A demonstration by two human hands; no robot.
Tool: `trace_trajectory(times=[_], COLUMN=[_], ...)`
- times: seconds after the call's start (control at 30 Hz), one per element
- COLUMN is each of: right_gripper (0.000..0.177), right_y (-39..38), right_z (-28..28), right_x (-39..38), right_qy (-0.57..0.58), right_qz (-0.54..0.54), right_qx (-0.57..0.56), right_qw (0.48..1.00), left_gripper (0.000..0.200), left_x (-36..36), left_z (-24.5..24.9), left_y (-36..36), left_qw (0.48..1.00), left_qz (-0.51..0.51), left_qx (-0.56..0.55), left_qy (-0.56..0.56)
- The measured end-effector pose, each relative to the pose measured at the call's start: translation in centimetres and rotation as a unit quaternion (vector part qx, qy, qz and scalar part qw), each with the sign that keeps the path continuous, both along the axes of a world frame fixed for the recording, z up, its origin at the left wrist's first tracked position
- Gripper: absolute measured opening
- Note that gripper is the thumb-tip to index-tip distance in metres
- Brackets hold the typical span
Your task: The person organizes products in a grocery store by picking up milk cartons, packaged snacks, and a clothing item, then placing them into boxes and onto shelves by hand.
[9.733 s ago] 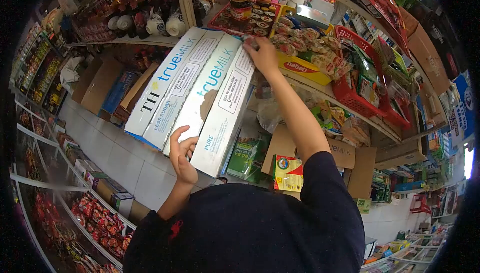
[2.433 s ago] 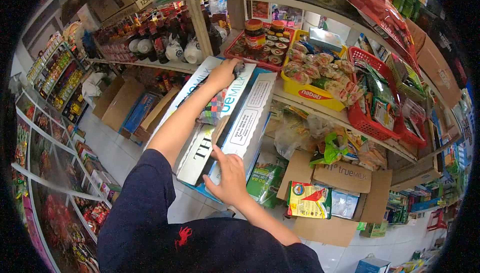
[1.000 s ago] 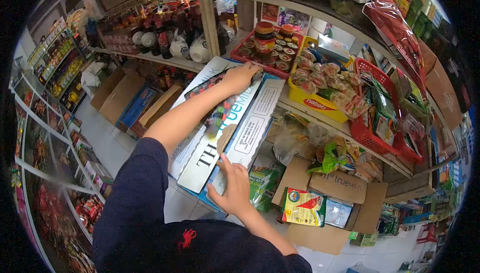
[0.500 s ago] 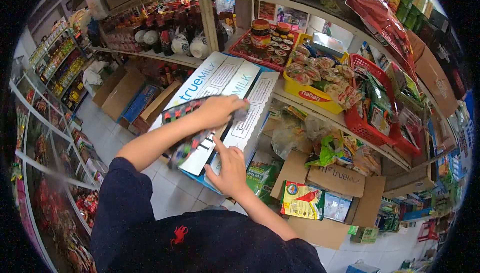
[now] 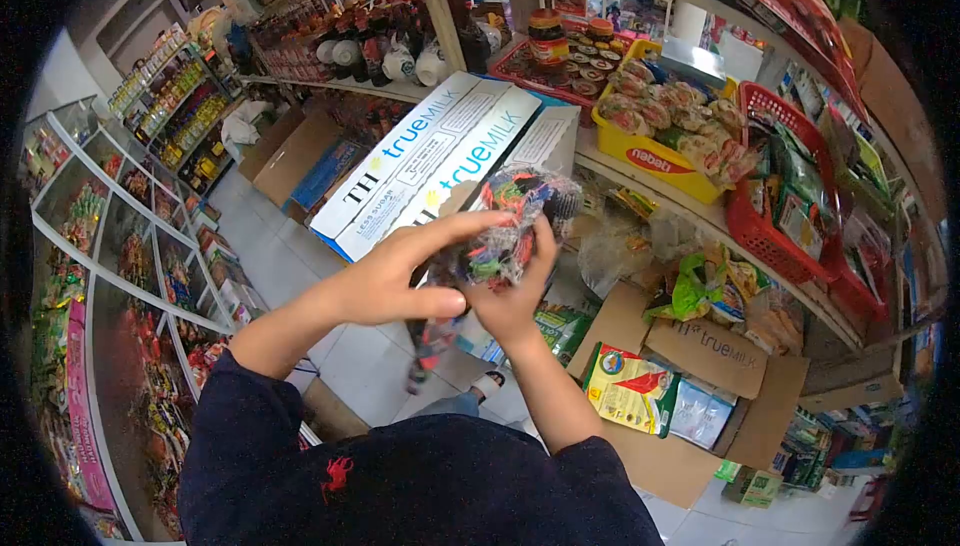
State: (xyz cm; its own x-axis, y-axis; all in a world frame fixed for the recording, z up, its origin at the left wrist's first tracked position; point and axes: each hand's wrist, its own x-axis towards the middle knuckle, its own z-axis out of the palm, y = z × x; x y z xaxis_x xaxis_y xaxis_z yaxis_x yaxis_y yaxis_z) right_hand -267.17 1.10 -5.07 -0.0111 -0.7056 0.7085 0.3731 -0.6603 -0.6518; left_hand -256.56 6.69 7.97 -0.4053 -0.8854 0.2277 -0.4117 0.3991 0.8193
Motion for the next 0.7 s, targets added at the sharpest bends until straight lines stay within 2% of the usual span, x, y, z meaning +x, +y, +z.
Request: trace_trajectory(times=[0.03,0.07,0.1,0.13,0.17,0.23,0.27,0.3,0.33,0.37,0.43,0.47,0.53,0.57,0.63,0.7], right_gripper=[0.073,0.068,0.063,0.056,0.063,0.075,0.079,0.083,0.082,0.080,0.073,0.073,0.064,0.064,0.053,0.046], right_y=[-0.5,-1.1,-1.5,-1.9,-2.9,-2.4,-2.1,-1.8,-1.1,-0.4,1.3,1.8,2.3,2.3,2.1,2.3], right_z=[0.0,0.1,0.2,0.1,-1.5,-0.3,-1.5,-3.5,-5.0,-6.5,-9.5,-11.7,-15.2,-16.4,-15.8,-13.7], right_x=[-0.9,-2.0,-2.9,-3.6,-4.2,-4.3,-3.9,-3.2,-2.2,-1.0,1.2,2.1,3.7,4.0,4.0,3.3], right_qy=[-0.021,0.016,0.055,0.016,0.013,-0.041,-0.025,-0.013,0.083,0.179,0.179,0.179,0.240,0.239,0.124,0.105], right_qz=[-0.018,-0.074,-0.131,-0.105,-0.074,-0.070,-0.043,-0.014,-0.030,-0.046,0.109,0.110,-0.103,-0.100,-0.152,-0.122], right_qx=[0.002,0.012,0.024,0.075,0.139,0.171,0.189,0.205,0.167,0.127,0.266,0.268,0.220,0.221,0.289,0.260], right_qw=[1.000,0.997,0.990,0.992,0.988,0.982,0.981,0.979,0.982,0.975,0.941,0.940,0.940,0.940,0.937,0.952], left_gripper=[0.061,0.061,0.056,0.051,0.051,0.047,0.047,0.042,0.037,0.037,0.026,0.019,0.018,0.017,0.017,0.017], left_x=[-0.4,-0.6,-0.6,-0.5,-0.1,0.9,1.3,1.8,2.2,2.3,2.2,1.2,1.1,1.2,1.3,1.4], left_z=[0.2,-0.1,-0.7,-1.4,-2.3,-4.9,-6.9,-8.9,-10.4,-11.4,-12.8,-12.2,-12.2,-12.2,-12.3,-12.3], left_y=[0.4,0.6,0.7,0.8,1.0,1.3,1.5,1.6,1.4,1.1,1.1,0.7,0.8,0.8,1.1,0.9], left_qw=[0.998,0.997,0.990,0.978,0.979,0.925,0.927,0.927,0.921,0.921,0.915,0.906,0.904,0.902,0.902,0.902], left_qz=[0.009,0.003,0.026,0.048,0.041,0.179,0.172,0.226,0.280,0.275,0.341,0.362,0.359,0.356,0.360,0.362], left_qx=[-0.035,-0.032,-0.092,-0.153,-0.151,-0.214,-0.212,-0.189,-0.170,-0.176,-0.116,-0.136,-0.129,-0.123,-0.121,-0.124], left_qy=[-0.061,-0.065,-0.100,-0.131,-0.131,-0.259,-0.259,-0.234,-0.208,-0.212,-0.183,-0.174,-0.191,-0.209,-0.206,-0.199])
